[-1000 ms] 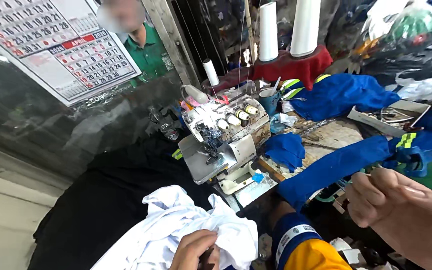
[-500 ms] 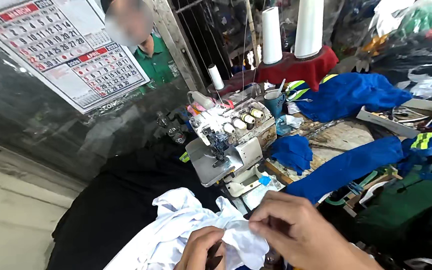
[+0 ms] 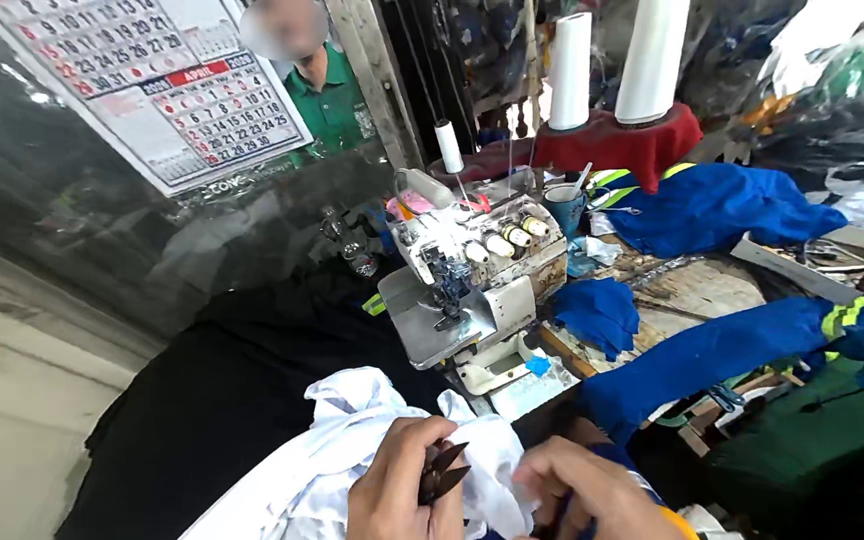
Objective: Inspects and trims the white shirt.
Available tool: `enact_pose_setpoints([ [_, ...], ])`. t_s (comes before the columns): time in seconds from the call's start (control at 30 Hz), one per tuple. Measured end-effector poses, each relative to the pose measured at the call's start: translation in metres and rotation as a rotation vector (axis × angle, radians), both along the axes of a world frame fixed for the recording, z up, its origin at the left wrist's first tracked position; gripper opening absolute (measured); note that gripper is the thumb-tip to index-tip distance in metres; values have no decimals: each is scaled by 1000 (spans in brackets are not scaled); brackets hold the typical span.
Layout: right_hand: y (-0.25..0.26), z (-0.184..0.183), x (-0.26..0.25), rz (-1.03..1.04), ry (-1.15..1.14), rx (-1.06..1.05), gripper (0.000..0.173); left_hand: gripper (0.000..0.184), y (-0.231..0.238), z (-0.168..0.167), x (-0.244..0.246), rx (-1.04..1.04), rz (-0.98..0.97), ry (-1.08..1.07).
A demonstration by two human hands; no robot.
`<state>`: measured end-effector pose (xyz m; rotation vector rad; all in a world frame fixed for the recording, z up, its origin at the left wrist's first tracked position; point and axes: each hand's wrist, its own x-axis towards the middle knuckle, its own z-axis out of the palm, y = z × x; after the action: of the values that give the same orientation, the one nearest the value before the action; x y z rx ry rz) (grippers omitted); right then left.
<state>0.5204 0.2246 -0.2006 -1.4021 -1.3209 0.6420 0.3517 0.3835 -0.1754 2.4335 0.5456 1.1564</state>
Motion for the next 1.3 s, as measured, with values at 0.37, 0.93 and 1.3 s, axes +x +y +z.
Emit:
enact_pose_setpoints([
  [0.37, 31, 36, 32, 45, 182, 19, 15, 32, -10, -5, -17, -260, 85, -56],
  [0.93, 33, 35, 38, 33, -20, 124, 15, 20, -3, -58, 22, -79, 288, -235],
  [1.3, 25, 29, 47, -16, 18, 43, 18, 13, 1, -31, 9, -164, 40, -140],
])
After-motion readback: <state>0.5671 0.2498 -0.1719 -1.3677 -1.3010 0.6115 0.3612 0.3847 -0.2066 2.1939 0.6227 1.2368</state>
